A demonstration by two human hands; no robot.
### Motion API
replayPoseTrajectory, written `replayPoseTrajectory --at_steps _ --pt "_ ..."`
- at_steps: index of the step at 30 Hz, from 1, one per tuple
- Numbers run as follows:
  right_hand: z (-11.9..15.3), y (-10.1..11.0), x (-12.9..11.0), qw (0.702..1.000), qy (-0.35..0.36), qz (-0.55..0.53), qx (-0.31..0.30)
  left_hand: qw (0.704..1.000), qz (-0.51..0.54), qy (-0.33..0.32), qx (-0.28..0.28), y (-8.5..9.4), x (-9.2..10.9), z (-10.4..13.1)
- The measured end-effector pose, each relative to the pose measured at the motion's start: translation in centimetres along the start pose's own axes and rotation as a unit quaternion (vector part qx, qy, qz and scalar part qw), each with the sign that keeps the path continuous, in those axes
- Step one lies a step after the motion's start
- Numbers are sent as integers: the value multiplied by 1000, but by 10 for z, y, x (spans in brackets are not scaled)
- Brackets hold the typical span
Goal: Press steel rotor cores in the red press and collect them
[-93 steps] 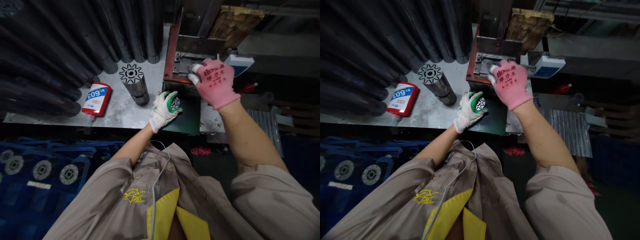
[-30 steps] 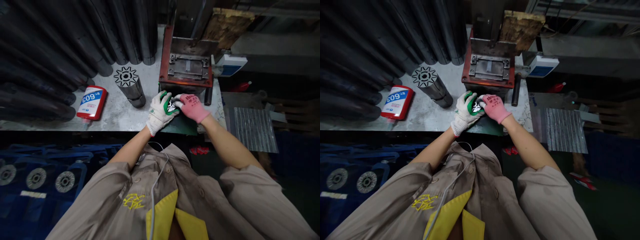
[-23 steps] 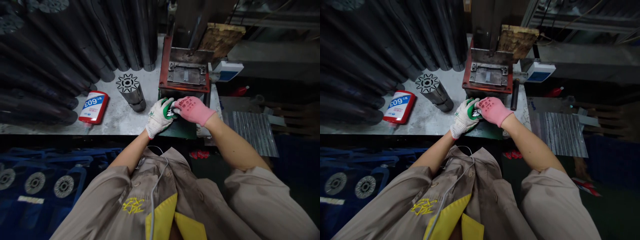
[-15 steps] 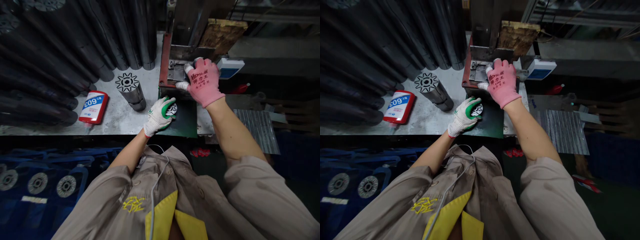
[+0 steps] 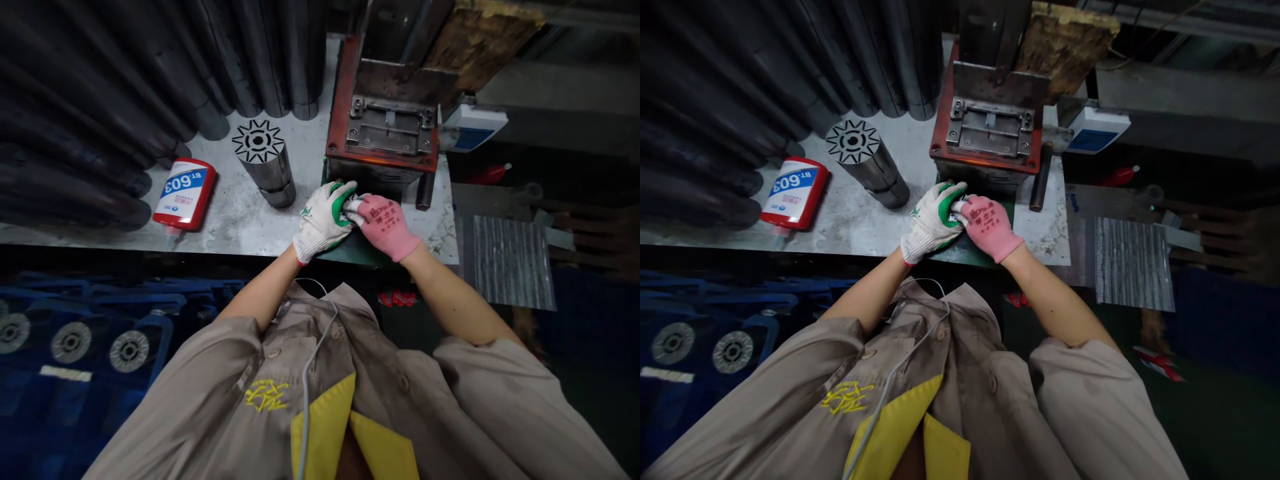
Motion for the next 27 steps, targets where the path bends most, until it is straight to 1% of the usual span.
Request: replayPoseTrajectory --at_steps 2,4,5,6,8,11,13,15,18,21,23,24,25,26,27 --pt "5 22 9 993 -9 -99 71 1000 1 5 -7 1 0 0" --pt "14 47 21 974 -26 -177 140 1000 4 7 -16 1 -1 0" --pt "17 55 26 966 -33 -201 159 1000 5 6 -19 1 0 0" --pt "19 58 29 962 -35 -215 163 1000 6 5 -19 1 -1 0" --pt "18 53 29 966 -26 -218 139 1000 5 4 -16 2 -1 0" --pt "11 31 21 985 -6 -153 78 1000 8 -1 -10 1 -1 -1" --pt "5 14 14 997 -11 -70 31 1000 9 -2 -9 0 -1 -1" --pt "1 3 3 999 -20 31 -23 1000 7 1 -12 -2 -1 -1" --pt "-2 -4 -24 981 -17 166 -101 1000 14 3 -18 -3 0 -1" --pt "-4 -3 -43 960 -14 222 -167 999 28 3 -18 -1 -1 -1" --pt "-5 1 -46 956 3 220 -193 999 37 -6 -18 1 -1 -1" --pt "-5 6 -44 959 14 207 -194 999 45 -12 -16 3 0 -2" --pt "-6 14 -40 965 18 189 -182 998 59 -17 -12 4 0 -2" --pt "-9 27 -32 974 11 170 -150 997 80 -16 -5 6 1 -2" --pt "-13 44 -22 983 -7 155 -101 994 105 -6 7 8 0 -3"
Point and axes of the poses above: each hand's wrist, its own z-axis away from the middle knuckle, its own y-axis out of the back of the hand, x = y × z, the point moved 9 cm from there along -z, towards the middle knuckle, and after that the axes turned 2 degrees about x, right-handed, at the moved point
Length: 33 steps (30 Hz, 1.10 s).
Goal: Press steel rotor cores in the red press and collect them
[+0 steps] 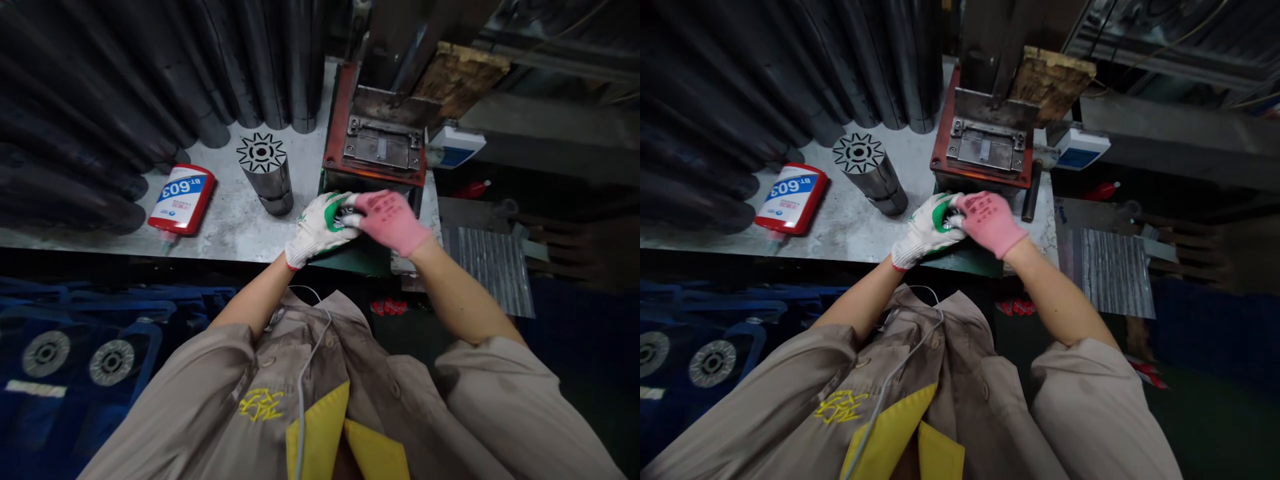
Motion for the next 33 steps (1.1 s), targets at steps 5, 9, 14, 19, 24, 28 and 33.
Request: replayPoseTrajectory --at_steps 5,9,14,19,24,28,33 --pt "-11 52 63 972 -157 52 166 994 45 75 69 6 -3 -1" --pt "-18 54 62 974 -137 62 167 995 -7 67 67 2 1 0" --pt "0 21 47 983 -64 -63 158 997 -48 34 49 -1 1 3" --pt "-12 -40 26 998 13 -57 16 997 -71 12 11 -6 1 2" --pt "-9 3 29 997 26 -15 70 996 -69 40 31 -2 -2 4" --pt "-11 55 59 977 -119 23 177 998 -51 29 38 2 -3 6" --pt "-15 51 57 977 -124 51 168 999 -44 -15 9 1 3 5"
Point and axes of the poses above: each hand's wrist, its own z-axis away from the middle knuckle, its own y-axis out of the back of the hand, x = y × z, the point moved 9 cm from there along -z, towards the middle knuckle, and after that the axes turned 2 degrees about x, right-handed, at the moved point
